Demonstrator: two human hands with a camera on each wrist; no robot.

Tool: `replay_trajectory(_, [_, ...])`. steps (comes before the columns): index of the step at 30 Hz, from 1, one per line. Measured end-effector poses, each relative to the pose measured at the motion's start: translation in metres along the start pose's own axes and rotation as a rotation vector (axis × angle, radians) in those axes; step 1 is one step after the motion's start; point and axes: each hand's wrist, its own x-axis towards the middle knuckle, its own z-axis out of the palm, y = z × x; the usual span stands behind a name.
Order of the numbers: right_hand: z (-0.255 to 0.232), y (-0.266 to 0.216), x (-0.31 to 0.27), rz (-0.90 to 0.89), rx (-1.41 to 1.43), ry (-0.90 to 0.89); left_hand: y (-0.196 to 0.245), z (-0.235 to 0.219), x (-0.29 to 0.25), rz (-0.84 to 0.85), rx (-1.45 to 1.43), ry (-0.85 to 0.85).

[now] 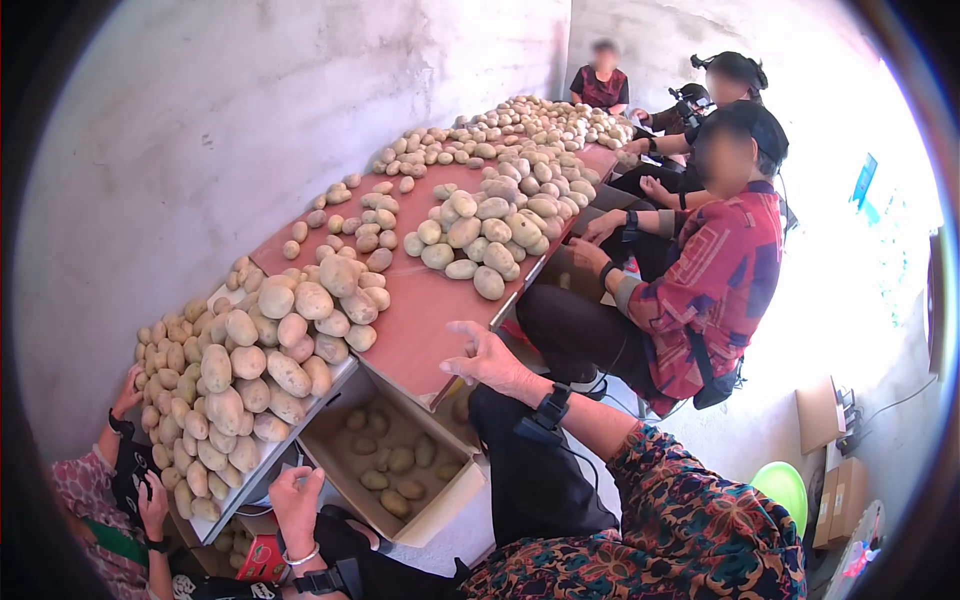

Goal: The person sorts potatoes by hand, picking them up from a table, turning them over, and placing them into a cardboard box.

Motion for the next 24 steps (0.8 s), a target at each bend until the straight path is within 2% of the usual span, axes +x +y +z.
replay_trajectory(12, [0.0, 0.003, -0.001, -0.041, -0.032, 0.009, -0.001, 0.003, 0.0, 0.04, 0.013, 0.035])
replay_trajectory(14, [0.002, 0.004, -0.005, -0.053, -0.04, 0.008, 0.004, 0.001, -0.002, 0.077, 0.085, 0.028])
replay_trajectory(15, [0.001, 0.002, -0.004, -0.054, -0.049, 0.01, -0.018, 0.004, 0.006, 0.163, 0.067, 0.04])
replay_trajectory(18, [0.001, -0.002, -0.003, -0.023, -0.066, -0.013, 0.002, 0.003, 0.0, 0.156, 0.124, 0.045])
replay_trajectory(20, [-0.001, 0.001, -0.002, -0.022, -0.059, -0.015, 0.001, 0.001, 0.001, 0.053, 0.104, 0.015])
replay_trajectory(21, [-0.001, 0.003, -0.003, -0.047, -0.06, -0.025, 0.01, 0.004, -0.003, 0.109, 0.071, 0.042])
replay_trajectory(24, [-0.002, 0.006, -0.003, -0.064, -0.046, -0.025, 0.007, 0.002, -0.002, 0.127, 0.093, 0.038])
